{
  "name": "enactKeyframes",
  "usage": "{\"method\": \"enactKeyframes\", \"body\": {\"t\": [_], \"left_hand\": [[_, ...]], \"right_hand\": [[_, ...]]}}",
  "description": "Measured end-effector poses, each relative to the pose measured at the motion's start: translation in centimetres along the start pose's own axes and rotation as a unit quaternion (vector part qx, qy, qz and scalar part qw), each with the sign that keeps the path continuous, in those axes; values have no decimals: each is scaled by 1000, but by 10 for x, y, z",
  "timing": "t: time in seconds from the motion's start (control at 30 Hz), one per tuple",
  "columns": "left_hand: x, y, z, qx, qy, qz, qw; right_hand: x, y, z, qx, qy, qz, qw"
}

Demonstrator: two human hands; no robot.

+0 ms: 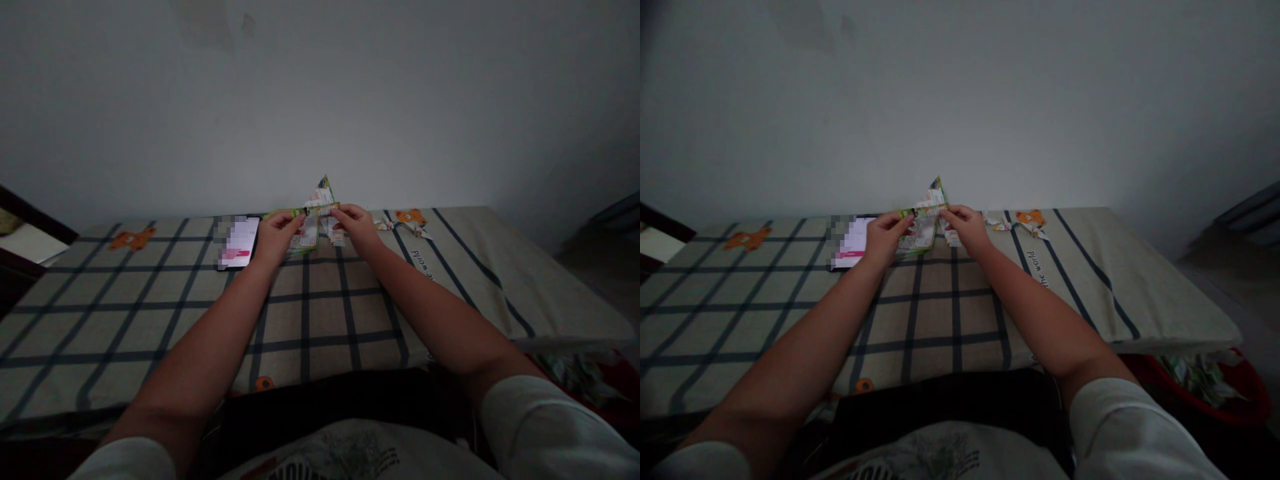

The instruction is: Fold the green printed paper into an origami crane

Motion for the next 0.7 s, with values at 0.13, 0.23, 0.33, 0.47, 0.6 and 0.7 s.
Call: {"method": "enactKeyframes", "body": {"t": [0.13, 0.23, 0.33, 0.47, 0.6, 0.7], "left_hand": [[0, -6, 4, -27, -31, -62, 997], [-2, -12, 10, -41, -88, -125, 987], [-6, -19, 14, -33, -138, -176, 974], [-7, -23, 15, -11, -154, -186, 970], [-6, -21, 13, -7, -129, -169, 977], [-6, -20, 13, 0, -127, -161, 979]], "right_hand": [[2, 5, -2, 37, 7, 14, 999], [4, 8, -3, 54, 7, 19, 998], [3, 7, -4, 49, 13, 22, 998], [3, 8, -4, 53, 28, 54, 997], [2, 15, 4, 95, -32, 114, 988], [1, 18, 8, 118, -68, 133, 982]]}}
Point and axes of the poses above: each hand's wrist, its own x-axis towards the middle knuckle, its own z-axis out of the palm, y = z × x, the point moved 5 cm from there along x, towards the middle knuckle
